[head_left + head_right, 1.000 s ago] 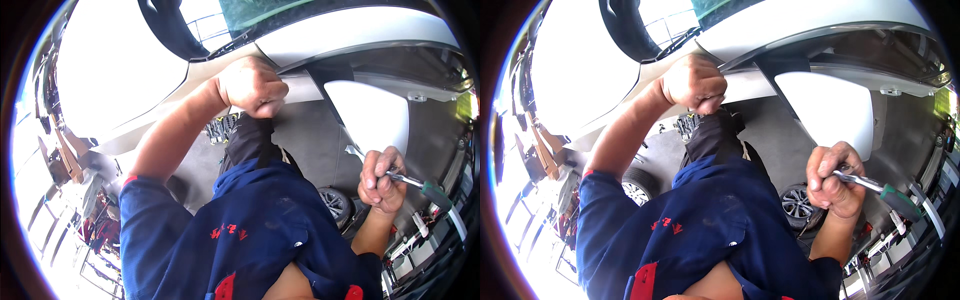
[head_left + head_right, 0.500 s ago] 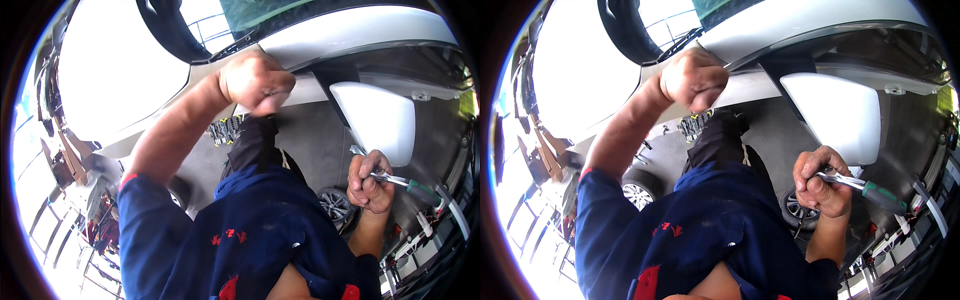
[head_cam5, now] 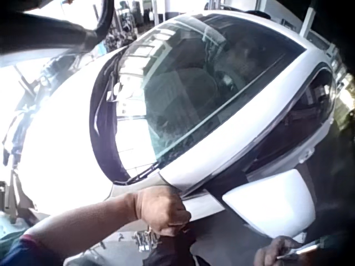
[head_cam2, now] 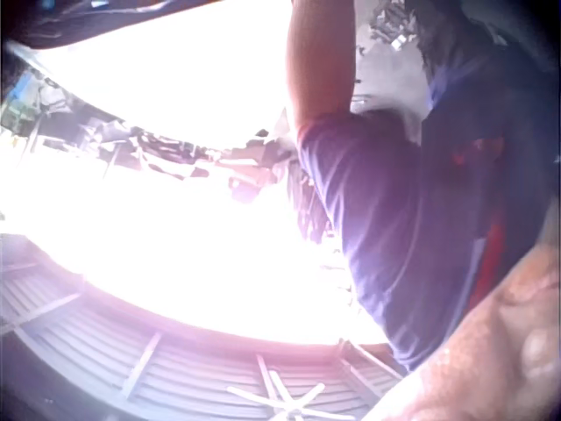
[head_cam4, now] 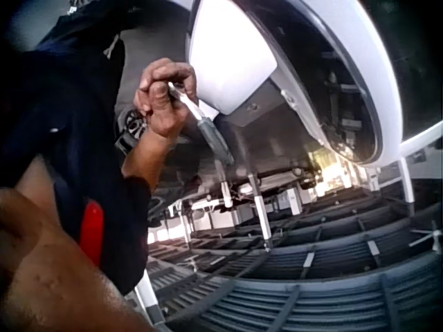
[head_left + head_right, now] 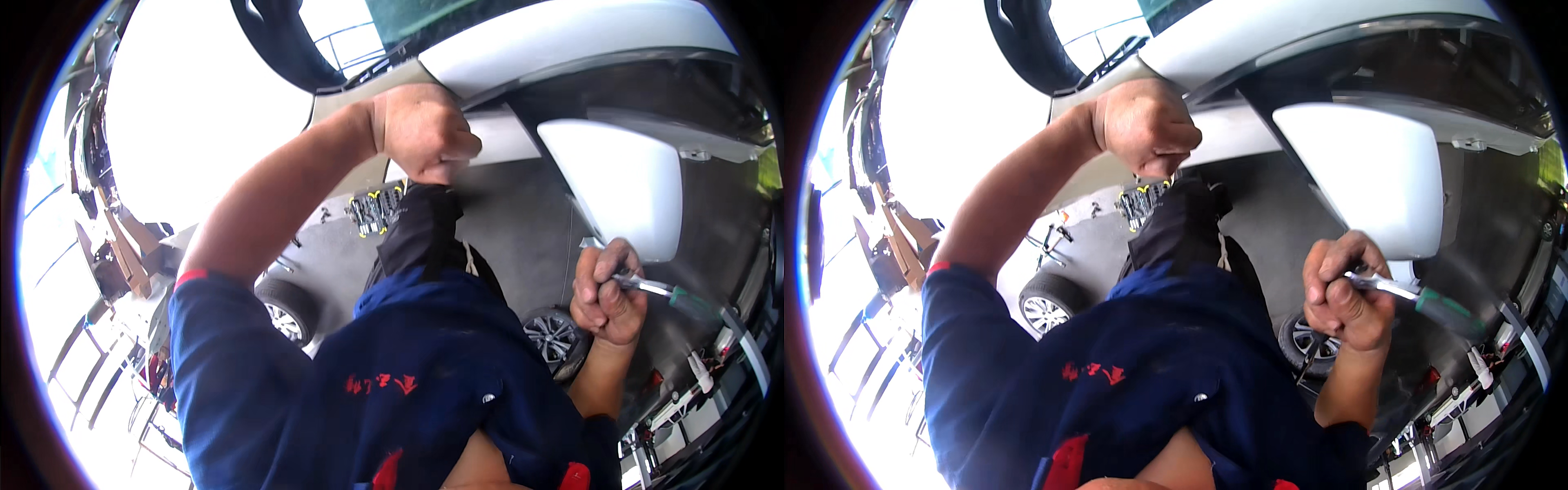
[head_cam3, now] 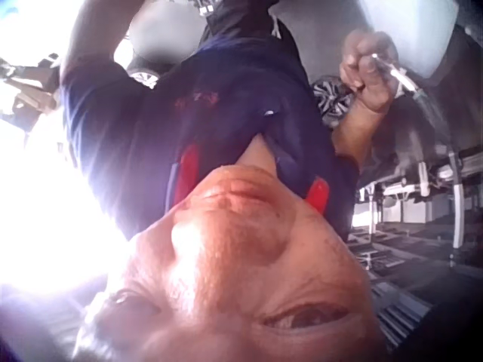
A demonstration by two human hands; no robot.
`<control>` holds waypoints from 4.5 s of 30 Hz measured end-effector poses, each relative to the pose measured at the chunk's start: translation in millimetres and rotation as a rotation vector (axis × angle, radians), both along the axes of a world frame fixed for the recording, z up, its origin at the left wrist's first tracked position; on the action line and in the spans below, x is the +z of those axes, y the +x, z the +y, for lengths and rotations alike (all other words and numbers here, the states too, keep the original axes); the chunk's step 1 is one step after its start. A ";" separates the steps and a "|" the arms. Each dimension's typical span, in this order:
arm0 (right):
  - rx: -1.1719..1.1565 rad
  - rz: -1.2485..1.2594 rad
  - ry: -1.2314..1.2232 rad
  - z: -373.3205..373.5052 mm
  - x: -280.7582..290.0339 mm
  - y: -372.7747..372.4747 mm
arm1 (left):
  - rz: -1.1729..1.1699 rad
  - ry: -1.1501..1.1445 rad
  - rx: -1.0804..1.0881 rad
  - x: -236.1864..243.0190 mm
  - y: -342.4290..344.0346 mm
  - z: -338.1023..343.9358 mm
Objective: The person uses a screwdriver and a socket wrench to remove and reinstall a plastic trim piece at the base of a car windshield, handling the wiper arm and trim clips.
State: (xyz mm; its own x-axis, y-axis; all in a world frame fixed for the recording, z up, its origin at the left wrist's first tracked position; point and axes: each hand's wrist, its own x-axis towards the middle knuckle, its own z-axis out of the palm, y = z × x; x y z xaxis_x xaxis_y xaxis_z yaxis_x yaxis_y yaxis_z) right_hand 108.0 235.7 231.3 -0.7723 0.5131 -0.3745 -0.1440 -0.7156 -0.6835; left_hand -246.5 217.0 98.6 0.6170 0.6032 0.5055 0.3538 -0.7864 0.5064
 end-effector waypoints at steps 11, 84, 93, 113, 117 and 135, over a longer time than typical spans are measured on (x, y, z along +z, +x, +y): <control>-0.019 -0.024 -0.010 -19.8 -6.2 21.3 | 0.118 -0.138 -0.114 5.3 3.1 2.9; 0.554 -0.452 0.360 25.6 -95.0 -175.4 | 0.212 -0.406 0.453 31.2 -161.6 -60.3; 0.526 -0.442 0.319 29.8 -98.6 -174.7 | 0.222 -0.472 0.417 32.3 -160.5 -59.0; 0.571 -0.473 0.308 33.6 -89.4 -173.8 | 0.020 -0.653 0.547 29.1 -142.3 -43.5; 0.597 -0.487 0.312 36.3 -88.1 -175.3 | 0.119 -0.583 0.523 35.6 -142.1 -40.1; 0.523 -0.510 0.408 28.3 -77.7 -168.6 | -0.115 -0.590 0.703 29.1 -101.8 -15.1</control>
